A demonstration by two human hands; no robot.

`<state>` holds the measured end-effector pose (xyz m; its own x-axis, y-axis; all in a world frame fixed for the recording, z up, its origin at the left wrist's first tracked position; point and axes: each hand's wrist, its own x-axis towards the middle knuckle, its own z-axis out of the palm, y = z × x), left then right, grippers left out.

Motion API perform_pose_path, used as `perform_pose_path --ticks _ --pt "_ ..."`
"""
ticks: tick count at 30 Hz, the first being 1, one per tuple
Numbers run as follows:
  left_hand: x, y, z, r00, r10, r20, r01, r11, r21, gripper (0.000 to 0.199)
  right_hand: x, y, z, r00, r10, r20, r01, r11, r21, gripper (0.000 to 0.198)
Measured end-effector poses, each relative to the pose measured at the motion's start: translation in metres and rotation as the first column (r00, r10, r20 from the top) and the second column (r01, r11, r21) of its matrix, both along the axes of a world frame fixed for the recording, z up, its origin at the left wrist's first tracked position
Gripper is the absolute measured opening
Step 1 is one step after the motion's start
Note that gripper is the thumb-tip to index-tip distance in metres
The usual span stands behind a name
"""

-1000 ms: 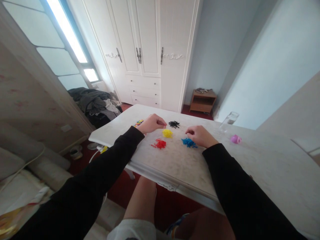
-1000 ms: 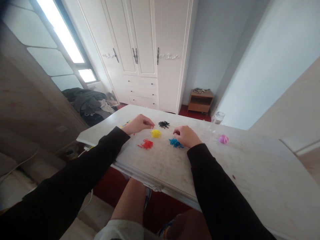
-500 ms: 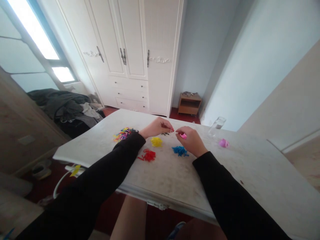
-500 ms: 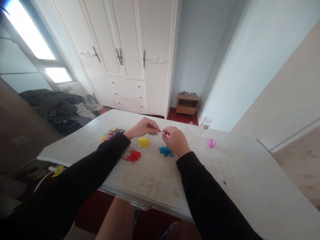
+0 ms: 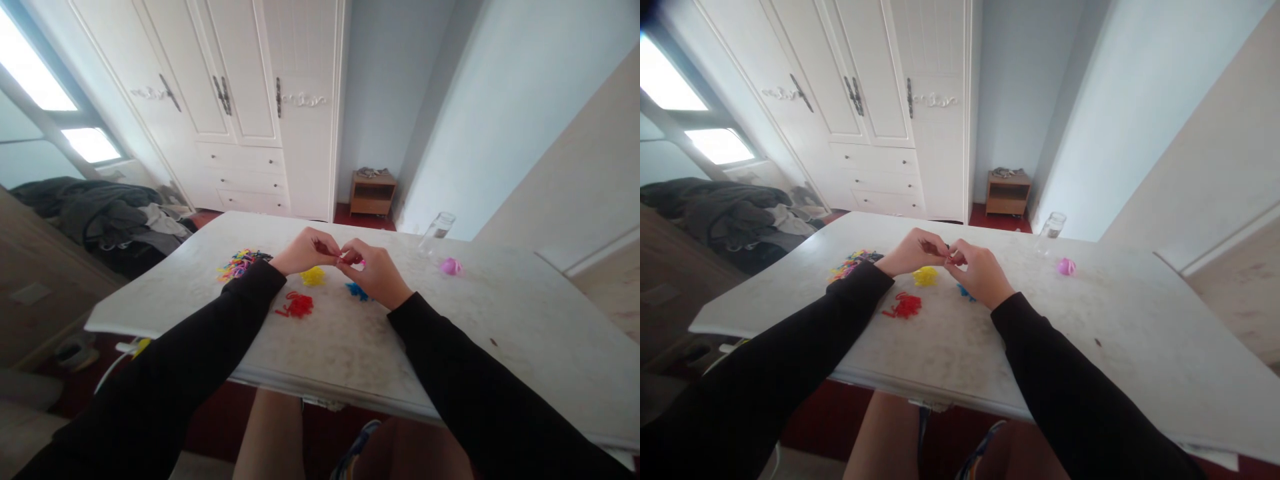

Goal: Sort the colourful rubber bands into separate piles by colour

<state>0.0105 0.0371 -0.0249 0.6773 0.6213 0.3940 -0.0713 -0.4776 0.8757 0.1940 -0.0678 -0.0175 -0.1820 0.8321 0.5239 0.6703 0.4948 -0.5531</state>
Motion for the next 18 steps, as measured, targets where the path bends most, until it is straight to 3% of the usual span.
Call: perform_pose_path --ticks 11,18 --pt "-0.0021 -0.0054 0.004 0.997 0.016 -0.069 -0.012 0.998 0.061 0.029 -0.0075 0.0011 -0.0058 0.993 -0.056 -0.101 0.053 0.998 -0.033 0.012" --pt "-0.0021 -0.0036 0.0019 0.997 0.019 -0.07 -0.015 0.998 0.056 0.035 -0.002 0.0038 -0.0031 0.985 -0.106 -0.134 0.108 0.994 0.007 0.009"
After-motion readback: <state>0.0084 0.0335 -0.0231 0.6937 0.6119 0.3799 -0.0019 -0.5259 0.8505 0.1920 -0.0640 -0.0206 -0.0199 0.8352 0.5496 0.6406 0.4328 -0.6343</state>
